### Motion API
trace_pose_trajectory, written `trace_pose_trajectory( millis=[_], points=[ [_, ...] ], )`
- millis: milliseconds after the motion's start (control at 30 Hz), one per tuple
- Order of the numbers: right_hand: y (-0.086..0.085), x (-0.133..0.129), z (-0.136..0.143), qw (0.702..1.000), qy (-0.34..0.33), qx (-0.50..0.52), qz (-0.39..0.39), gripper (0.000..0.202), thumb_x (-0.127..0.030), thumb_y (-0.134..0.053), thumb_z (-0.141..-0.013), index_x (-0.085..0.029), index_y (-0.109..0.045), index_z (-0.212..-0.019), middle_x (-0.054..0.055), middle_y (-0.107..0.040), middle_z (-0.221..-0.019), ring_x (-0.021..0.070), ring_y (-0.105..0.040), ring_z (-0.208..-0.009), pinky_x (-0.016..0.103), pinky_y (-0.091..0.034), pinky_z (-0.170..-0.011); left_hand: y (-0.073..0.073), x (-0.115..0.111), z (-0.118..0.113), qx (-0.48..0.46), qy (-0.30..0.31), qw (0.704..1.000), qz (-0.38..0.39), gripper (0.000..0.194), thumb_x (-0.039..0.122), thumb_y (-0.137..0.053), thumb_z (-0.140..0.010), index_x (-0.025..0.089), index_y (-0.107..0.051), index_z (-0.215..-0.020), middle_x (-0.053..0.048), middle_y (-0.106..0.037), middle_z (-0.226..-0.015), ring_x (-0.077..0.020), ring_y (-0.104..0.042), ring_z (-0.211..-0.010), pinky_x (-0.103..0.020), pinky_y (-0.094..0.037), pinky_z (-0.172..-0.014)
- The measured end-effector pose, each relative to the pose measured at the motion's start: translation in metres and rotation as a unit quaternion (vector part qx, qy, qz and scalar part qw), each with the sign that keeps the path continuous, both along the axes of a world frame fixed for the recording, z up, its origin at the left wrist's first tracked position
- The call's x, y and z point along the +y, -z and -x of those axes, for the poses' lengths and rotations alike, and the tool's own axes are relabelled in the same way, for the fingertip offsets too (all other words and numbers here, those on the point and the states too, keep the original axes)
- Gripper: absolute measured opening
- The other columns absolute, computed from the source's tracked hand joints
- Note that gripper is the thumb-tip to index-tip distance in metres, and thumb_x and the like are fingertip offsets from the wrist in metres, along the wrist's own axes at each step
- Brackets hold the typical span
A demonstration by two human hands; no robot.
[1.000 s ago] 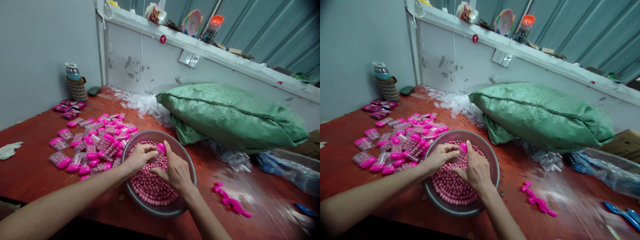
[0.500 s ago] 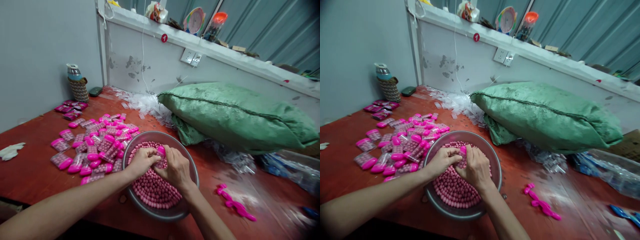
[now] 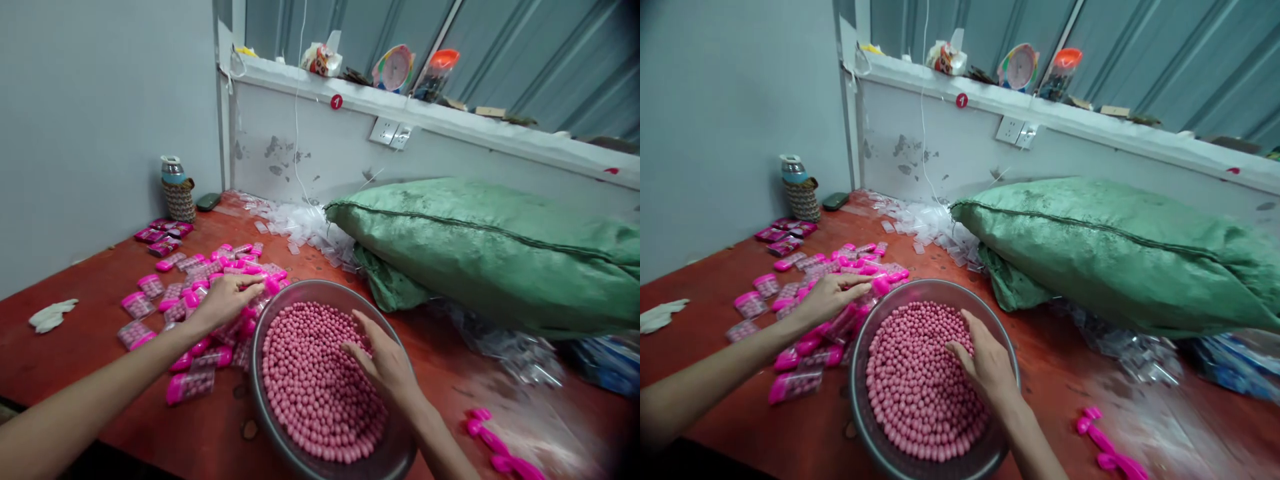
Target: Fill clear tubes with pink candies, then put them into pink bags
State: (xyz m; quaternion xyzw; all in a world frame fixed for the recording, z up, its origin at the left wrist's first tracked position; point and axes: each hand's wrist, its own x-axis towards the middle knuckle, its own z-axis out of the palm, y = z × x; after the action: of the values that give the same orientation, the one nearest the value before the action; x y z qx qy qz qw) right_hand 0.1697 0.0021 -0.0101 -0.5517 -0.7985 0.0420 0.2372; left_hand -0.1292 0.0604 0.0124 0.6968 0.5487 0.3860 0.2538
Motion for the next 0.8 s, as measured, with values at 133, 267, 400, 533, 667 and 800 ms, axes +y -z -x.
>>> trace_pose_trajectory(
  millis=[133, 267, 400, 533, 667, 800],
  points=[
    [0.011, 0.003, 0.000, 0.999, -0.035, 0.002, 0.040, 0.038, -0.032, -0.047, -0.082, -0.019, -0.045, -0.117, 0.010, -0.054, -0.118, 0.0215, -0.052, -0.108, 0.036, -0.045, -0.088, 0.006, 0.052, -0.006, 0.112, -0.018, 0.992, -0.058, 0.037, 0.036, -0.044, -0.078, 0.015, -0.063, -0.102, -0.008, -0.063, -0.105, -0.0199, -0.056, -0.098, -0.030, -0.040, -0.087],
    [0.011, 0.002, 0.002, 0.997, -0.035, 0.002, 0.067, 0.030, -0.030, -0.046, -0.082, -0.021, -0.049, -0.111, 0.008, -0.059, -0.111, 0.0208, -0.057, -0.100, 0.034, -0.049, -0.081, 0.011, 0.133, -0.042, 0.238, -0.023, 0.971, 0.018, 0.031, 0.032, -0.040, -0.081, 0.019, -0.065, -0.094, -0.007, -0.065, -0.101, -0.0194, -0.055, -0.098, -0.027, -0.038, -0.086],
    [0.012, 0.002, -0.003, 0.994, -0.055, 0.003, 0.095, 0.023, -0.024, -0.047, -0.081, -0.022, -0.051, -0.103, 0.006, -0.064, -0.100, 0.0187, -0.061, -0.088, 0.028, -0.051, -0.072, 0.033, 0.215, -0.080, 0.277, -0.061, 0.954, 0.093, 0.036, 0.039, -0.043, -0.079, 0.011, -0.065, -0.088, -0.014, -0.065, -0.093, -0.0259, -0.057, -0.094, -0.031, -0.042, -0.077],
    [0.014, 0.007, -0.007, 0.991, -0.076, 0.010, 0.108, 0.020, -0.020, -0.048, -0.080, -0.022, -0.052, -0.099, 0.004, -0.065, -0.087, 0.0164, -0.062, -0.076, 0.022, -0.049, -0.065, 0.060, 0.264, -0.108, 0.307, -0.091, 0.936, 0.144, 0.045, 0.044, -0.047, -0.077, 0.006, -0.061, -0.093, -0.022, -0.061, -0.098, -0.0316, -0.057, -0.093, -0.034, -0.043, -0.071],
    [0.010, 0.012, -0.007, 0.988, -0.065, 0.007, 0.143, 0.018, -0.018, -0.049, -0.079, -0.020, -0.052, -0.097, 0.004, -0.064, -0.087, 0.0159, -0.061, -0.077, 0.021, -0.047, -0.064, 0.069, 0.279, -0.125, 0.335, -0.077, 0.924, 0.168, 0.038, 0.040, -0.052, -0.076, 0.009, -0.058, -0.096, -0.018, -0.062, -0.096, -0.0284, -0.058, -0.089, -0.030, -0.044, -0.067],
    [-0.002, 0.009, -0.004, 0.986, -0.034, -0.023, 0.164, 0.011, -0.027, -0.049, -0.082, -0.018, -0.053, -0.086, 0.003, -0.063, -0.082, 0.0161, -0.060, -0.074, 0.023, -0.046, -0.063, 0.057, 0.268, -0.134, 0.363, -0.009, 0.920, 0.146, 0.053, 0.035, -0.062, -0.070, 0.008, -0.044, -0.111, -0.015, -0.058, -0.106, -0.0240, -0.055, -0.094, -0.024, -0.043, -0.070]
  ],
)
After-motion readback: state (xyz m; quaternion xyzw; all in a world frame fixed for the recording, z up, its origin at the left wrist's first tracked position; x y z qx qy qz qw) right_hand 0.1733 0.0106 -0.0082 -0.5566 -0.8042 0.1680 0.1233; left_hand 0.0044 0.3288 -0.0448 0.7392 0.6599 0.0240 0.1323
